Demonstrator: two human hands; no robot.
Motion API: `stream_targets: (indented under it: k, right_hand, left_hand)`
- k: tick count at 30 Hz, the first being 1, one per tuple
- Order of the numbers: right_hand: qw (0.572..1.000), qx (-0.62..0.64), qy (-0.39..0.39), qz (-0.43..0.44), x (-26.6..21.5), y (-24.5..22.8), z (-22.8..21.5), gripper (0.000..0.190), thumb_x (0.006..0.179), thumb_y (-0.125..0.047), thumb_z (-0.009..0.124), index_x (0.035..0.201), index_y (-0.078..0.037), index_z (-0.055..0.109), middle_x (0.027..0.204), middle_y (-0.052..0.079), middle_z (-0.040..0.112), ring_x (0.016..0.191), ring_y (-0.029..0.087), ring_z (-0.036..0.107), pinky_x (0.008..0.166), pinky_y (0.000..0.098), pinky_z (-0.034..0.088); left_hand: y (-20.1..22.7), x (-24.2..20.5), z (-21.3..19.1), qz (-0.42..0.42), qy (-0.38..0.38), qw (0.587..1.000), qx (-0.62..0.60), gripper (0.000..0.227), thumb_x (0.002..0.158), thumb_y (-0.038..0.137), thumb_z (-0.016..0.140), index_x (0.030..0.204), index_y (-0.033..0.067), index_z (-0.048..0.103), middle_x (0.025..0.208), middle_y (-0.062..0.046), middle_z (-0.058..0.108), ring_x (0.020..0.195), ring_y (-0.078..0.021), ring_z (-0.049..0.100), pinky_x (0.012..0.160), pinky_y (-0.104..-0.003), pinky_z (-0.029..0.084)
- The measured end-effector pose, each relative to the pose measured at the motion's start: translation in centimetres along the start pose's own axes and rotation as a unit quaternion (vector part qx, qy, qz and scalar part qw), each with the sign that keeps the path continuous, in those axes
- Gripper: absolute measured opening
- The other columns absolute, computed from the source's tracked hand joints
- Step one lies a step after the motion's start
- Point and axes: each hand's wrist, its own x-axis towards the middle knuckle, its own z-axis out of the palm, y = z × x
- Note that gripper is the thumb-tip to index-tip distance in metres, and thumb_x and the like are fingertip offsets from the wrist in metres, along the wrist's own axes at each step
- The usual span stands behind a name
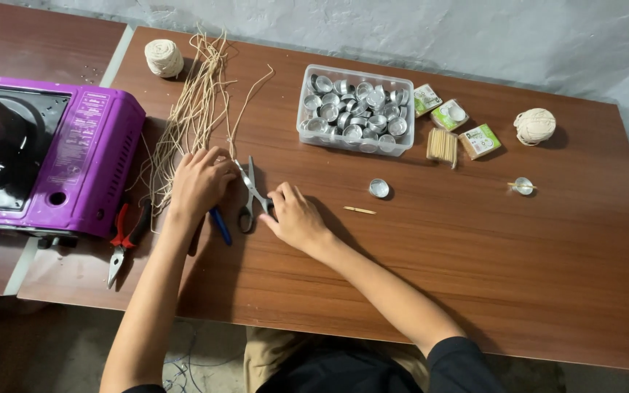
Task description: Assembling candle wicks by threading cotton strings through metal sustainer tabs and crimping them with pliers.
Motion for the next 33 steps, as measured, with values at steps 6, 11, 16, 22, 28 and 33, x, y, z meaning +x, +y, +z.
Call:
stream_targets:
  k: [6, 11, 16, 22, 28, 33]
  right_hand:
    - [0.998, -0.065, 0.011, 0.009, -1.2, 3.2, 3.2, 0.033, 0.081, -0.031, 0.067, 0.094, -0.004, 0.054, 0.088, 0.011, 0.052, 0.072, 0.037, 0.071, 0.056, 0.0418, 0.061]
    - [0.996, 0.067, 0.01, 0.054, -1.4, 3.2, 0.1, 0.027, 0.087, -0.024, 0.062, 0.105, -0.006, 0.052, 0.09, 0.013, 0.056, 0.076, 0.043, 0.072, 0.057, 0.0478, 0.061]
    - [0.986, 0.132, 0.029, 0.098, -2.8, 4.2, -3.6, 0.026, 0.091, -0.016, 0.056, 0.116, -0.006, 0.053, 0.092, 0.02, 0.063, 0.084, 0.047, 0.072, 0.064, 0.0535, 0.06]
    - [0.96, 0.206, 0.064, 0.176, -3.9, 5.4, -5.7, 0.024, 0.094, -0.017, 0.059, 0.116, -0.009, 0.052, 0.082, 0.024, 0.072, 0.083, 0.042, 0.074, 0.067, 0.0482, 0.059]
    - [0.977, 0.134, 0.052, 0.157, -4.1, 4.4, -5.6, 0.027, 0.094, -0.018, 0.059, 0.12, -0.013, 0.052, 0.09, 0.022, 0.073, 0.085, 0.04, 0.075, 0.066, 0.0498, 0.062]
    - [0.99, 0.046, 0.021, 0.131, -4.3, 2.0, -7.5, 0.056, 0.084, -0.045, 0.075, 0.122, -0.011, 0.05, 0.104, 0.016, 0.057, 0.1, 0.044, 0.068, 0.075, 0.0533, 0.062]
  left_hand:
    - [0.6, 0.0, -1.8, -0.024, -0.006, 1.0, -0.013, 0.014, 0.087, 0.04, 0.076, 0.096, 0.0305, 0.073, 0.112, 0.009, 0.062, 0.095, -0.0174, 0.06, 0.078, -0.032, 0.044]
    - [1.8, 1.0, -3.1, -0.022, 0.003, 0.999, -0.032, 0.02, 0.088, 0.04, 0.075, 0.106, 0.0311, 0.073, 0.116, 0.008, 0.062, 0.096, -0.0191, 0.059, 0.082, -0.034, 0.045]
    - [2.4, 1.4, -2.9, -0.003, -0.031, 0.998, -0.049, 0.022, 0.083, 0.047, 0.075, 0.102, 0.0341, 0.073, 0.115, 0.01, 0.063, 0.102, -0.0179, 0.058, 0.088, -0.036, 0.043]
    - [2.8, 1.7, -3.4, 0.011, -0.083, 0.989, -0.119, 0.027, 0.082, 0.051, 0.074, 0.102, 0.0323, 0.072, 0.11, 0.011, 0.07, 0.106, -0.0146, 0.06, 0.092, -0.035, 0.04]
    - [2.2, 1.2, 0.1, 0.029, -0.072, 0.995, -0.067, 0.013, 0.088, 0.046, 0.069, 0.092, 0.0346, 0.066, 0.107, 0.016, 0.066, 0.109, -0.0087, 0.055, 0.093, -0.034, 0.035]
    - [2.7, 0.9, 0.6, 0.019, -0.05, 0.996, -0.068, 0.018, 0.09, 0.04, 0.066, 0.1, 0.0268, 0.06, 0.097, 0.006, 0.063, 0.108, -0.0128, 0.057, 0.095, -0.036, 0.036]
